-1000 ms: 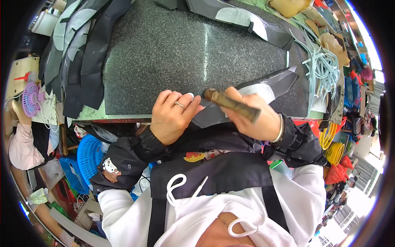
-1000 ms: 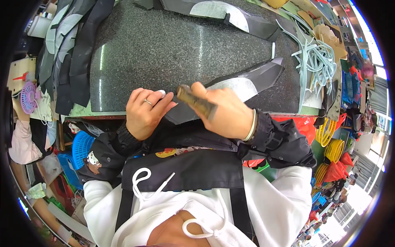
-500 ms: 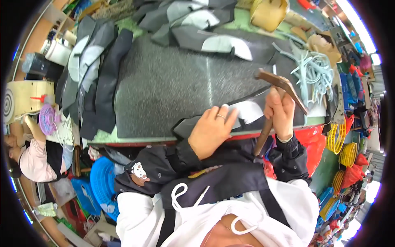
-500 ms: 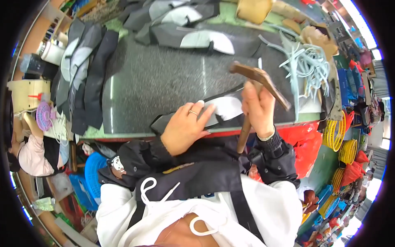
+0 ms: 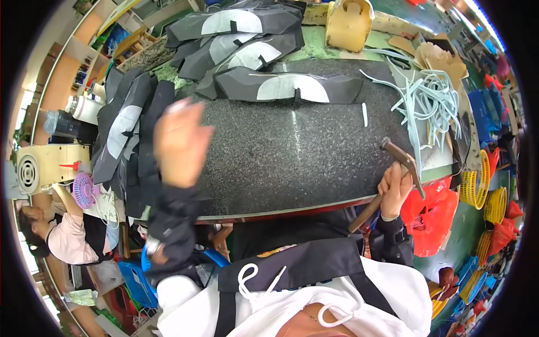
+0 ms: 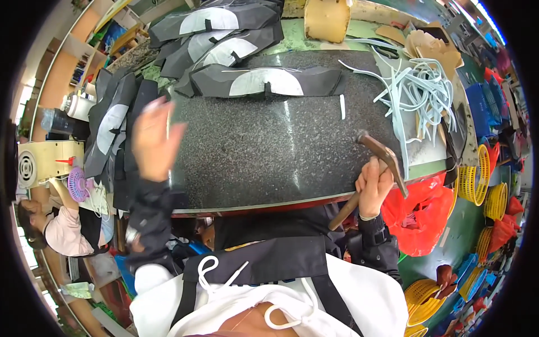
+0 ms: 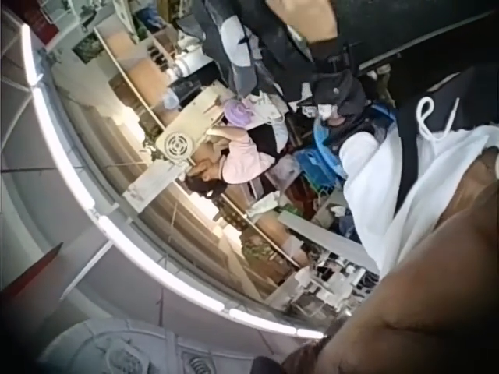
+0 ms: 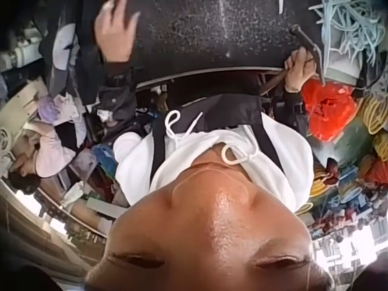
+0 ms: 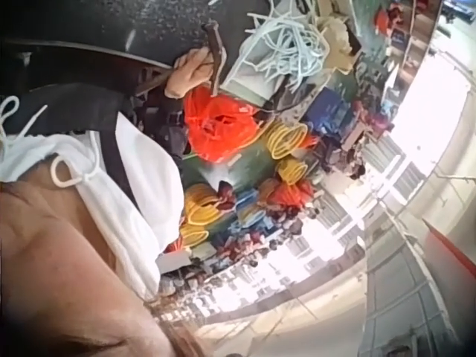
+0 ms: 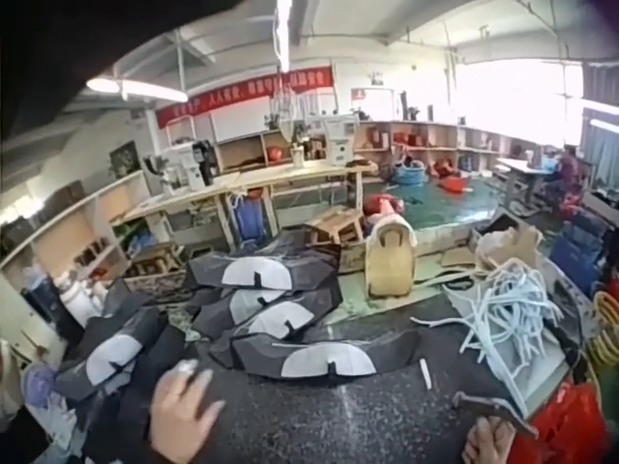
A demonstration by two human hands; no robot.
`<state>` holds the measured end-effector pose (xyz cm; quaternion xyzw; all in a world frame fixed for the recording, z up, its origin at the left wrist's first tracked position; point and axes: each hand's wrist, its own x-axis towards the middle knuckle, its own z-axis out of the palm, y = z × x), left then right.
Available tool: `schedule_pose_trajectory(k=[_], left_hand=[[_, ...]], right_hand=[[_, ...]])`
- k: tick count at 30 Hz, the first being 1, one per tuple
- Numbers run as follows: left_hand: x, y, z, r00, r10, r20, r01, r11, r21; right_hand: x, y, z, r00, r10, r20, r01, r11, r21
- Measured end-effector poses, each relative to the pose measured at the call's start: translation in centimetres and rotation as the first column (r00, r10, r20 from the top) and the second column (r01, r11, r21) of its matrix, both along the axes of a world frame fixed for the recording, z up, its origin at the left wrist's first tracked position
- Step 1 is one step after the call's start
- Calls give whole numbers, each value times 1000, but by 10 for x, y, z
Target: The person receives a tray, places a shoe component on the workspace, and hammers its edges. They repeat this process with several shoe components, stacking the finished pieces as they go.
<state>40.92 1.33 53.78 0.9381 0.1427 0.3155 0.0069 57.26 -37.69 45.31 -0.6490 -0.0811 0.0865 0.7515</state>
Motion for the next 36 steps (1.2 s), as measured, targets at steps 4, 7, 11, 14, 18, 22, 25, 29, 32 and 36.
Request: schedule_pose_trajectory(k=[4,7,11,14,18,22,25,29,32,36], left_hand=[[121,-32,-39,960,-272,-68,280,944,173],[118,-41,7,969,-233,-84,230,972,-45],[37,-88,63,947,-300,-116,284,950,-131],[-37,-127,6,903,-259,-343,244,966,-86],[-57,-128,-6,802,-294,-520,252,956,-152],[-19,-110,4,796,-449,-407,317,881,-352],[41,-115,-23,829,-520,-206,236,659,-714],[76,-125,-47,806,-547,-225,155,562,-812],[74,-123,-58,833,-544,-99,281,571,-772],[73,-124,-63,816,-578,-10,419,602,-680]], right_hand=[[-4,13,11,999,38,-34,-38,999,20],[-8,13,1,996,-8,-93,16,996,86],[-8,8,7,992,-49,-112,56,997,59],[2,5,12,996,50,-79,-48,998,30],[6,13,44,984,126,-125,-127,992,5],[-4,30,71,674,691,261,-520,694,-498],[-18,43,81,454,860,232,-522,468,-713],[-14,43,82,457,889,-15,-609,301,-733],[-5,41,77,471,876,100,-644,420,-639],[16,45,92,592,806,-29,-619,431,-656]])
